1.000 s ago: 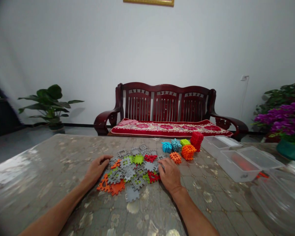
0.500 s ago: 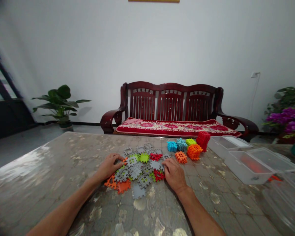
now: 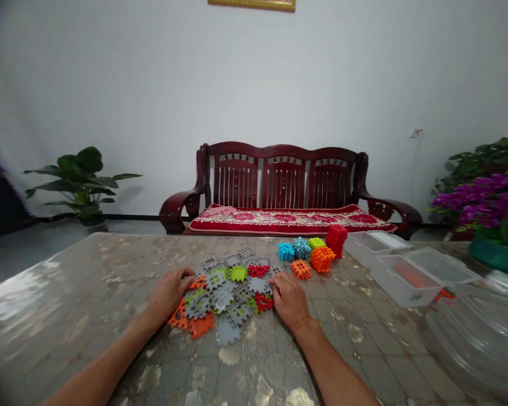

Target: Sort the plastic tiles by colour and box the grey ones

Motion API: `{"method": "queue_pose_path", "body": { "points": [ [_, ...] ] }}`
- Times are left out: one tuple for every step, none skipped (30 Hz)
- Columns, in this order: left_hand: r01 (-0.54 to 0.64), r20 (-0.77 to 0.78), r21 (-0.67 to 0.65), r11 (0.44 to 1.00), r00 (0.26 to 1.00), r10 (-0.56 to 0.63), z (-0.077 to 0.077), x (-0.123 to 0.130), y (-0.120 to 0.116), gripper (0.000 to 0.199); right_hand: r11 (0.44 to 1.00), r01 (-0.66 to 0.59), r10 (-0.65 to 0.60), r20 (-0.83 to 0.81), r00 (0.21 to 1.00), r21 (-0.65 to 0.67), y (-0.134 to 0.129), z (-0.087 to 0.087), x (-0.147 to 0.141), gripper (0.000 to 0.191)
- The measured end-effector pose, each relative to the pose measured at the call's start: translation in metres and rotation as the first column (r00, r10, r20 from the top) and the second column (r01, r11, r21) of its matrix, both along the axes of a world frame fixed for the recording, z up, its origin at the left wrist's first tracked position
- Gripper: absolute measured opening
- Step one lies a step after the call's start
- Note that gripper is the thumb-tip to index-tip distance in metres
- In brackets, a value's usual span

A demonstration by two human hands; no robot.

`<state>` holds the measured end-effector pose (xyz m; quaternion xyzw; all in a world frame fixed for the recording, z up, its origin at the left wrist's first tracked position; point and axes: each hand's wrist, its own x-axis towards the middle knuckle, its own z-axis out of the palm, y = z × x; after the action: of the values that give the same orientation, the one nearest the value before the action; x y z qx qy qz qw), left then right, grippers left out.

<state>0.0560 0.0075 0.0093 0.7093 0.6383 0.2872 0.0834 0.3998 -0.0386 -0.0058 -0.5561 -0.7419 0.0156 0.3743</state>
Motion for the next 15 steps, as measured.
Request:
{"method": "queue_pose_path", "body": {
  "points": [
    [0.009, 0.006, -0.009, 1.000, 1.000, -0.009, 0.000, -0.001, 0.000, 0.025, 1.000, 0.003, -0.003, 0.001, 1.000, -0.003, 0.000, 0.000, 0.000, 0.032],
    [0.027, 0.017, -0.017, 0.999, 0.999, -0.027, -0.001, -0.001, 0.001, 0.027, 1.000, 0.005, -0.005, 0.002, 1.000, -0.004, 0.000, 0.000, 0.000, 0.033],
    [0.054, 0.029, -0.024, 0.998, 0.998, -0.053, -0.001, -0.002, 0.002, 0.030, 1.000, 0.005, -0.005, 0.001, 1.000, -0.005, 0.000, 0.001, 0.000, 0.033],
    [0.087, 0.039, -0.028, 0.996, 0.996, -0.085, -0.002, -0.002, 0.003, 0.033, 1.000, 0.005, -0.005, 0.000, 1.000, -0.004, 0.000, 0.001, 0.000, 0.033],
    [0.120, 0.046, -0.032, 0.992, 0.992, -0.118, -0.003, -0.003, 0.004, 0.034, 1.000, 0.004, -0.004, -0.001, 1.000, -0.004, 0.000, 0.001, 0.000, 0.033],
    [0.147, 0.049, -0.037, 0.988, 0.988, -0.145, -0.004, -0.003, 0.006, 0.034, 1.000, 0.002, -0.002, -0.002, 1.000, -0.004, 0.000, 0.001, 0.000, 0.033],
    [0.167, 0.051, -0.043, 0.985, 0.985, -0.165, -0.005, -0.004, 0.007, 0.034, 1.000, -0.002, 0.002, -0.002, 1.000, -0.004, 0.000, 0.001, 0.000, 0.033],
    [0.178, 0.054, -0.049, 0.983, 0.983, -0.175, -0.005, -0.005, 0.009, 0.034, 1.000, -0.006, 0.006, -0.001, 1.000, -0.006, 0.000, 0.001, 0.000, 0.033],
    [0.180, 0.057, -0.056, 0.982, 0.983, -0.177, -0.006, -0.005, 0.010, 0.033, 1.000, -0.009, 0.009, 0.000, 1.000, -0.008, 0.000, 0.001, 0.000, 0.033],
    [0.172, 0.062, -0.062, 0.983, 0.984, -0.169, -0.006, -0.006, 0.011, 0.032, 1.000, -0.011, 0.011, 0.001, 1.000, -0.010, 0.000, 0.001, 0.000, 0.033],
    [0.157, 0.065, -0.069, 0.985, 0.986, -0.153, -0.007, -0.006, 0.011, 0.031, 1.000, -0.011, 0.011, 0.001, 1.000, -0.011, 0.000, 0.001, 0.000, 0.033],
    [0.132, 0.068, -0.077, 0.988, 0.990, -0.127, -0.006, -0.005, 0.011, 0.030, 1.000, -0.010, 0.010, 0.000, 1.000, -0.010, 0.000, 0.000, 0.000, 0.033],
    [0.102, 0.072, -0.085, 0.991, 0.993, -0.096, -0.006, -0.005, 0.010, 0.029, 1.000, -0.007, 0.007, -0.003, 1.000, -0.008, -0.001, 0.000, 0.000, 0.032],
    [0.072, 0.079, -0.091, 0.993, 0.995, -0.065, -0.005, -0.004, 0.009, 0.028, 1.000, -0.005, 0.005, -0.006, 1.000, -0.006, 0.000, 0.000, 0.000, 0.032],
    [0.047, 0.089, -0.092, 0.995, 0.995, -0.038, -0.004, -0.004, 0.007, 0.027, 1.000, -0.004, 0.004, -0.009, 1.000, -0.005, 0.000, -0.001, 0.001, 0.032]
  ]
}}
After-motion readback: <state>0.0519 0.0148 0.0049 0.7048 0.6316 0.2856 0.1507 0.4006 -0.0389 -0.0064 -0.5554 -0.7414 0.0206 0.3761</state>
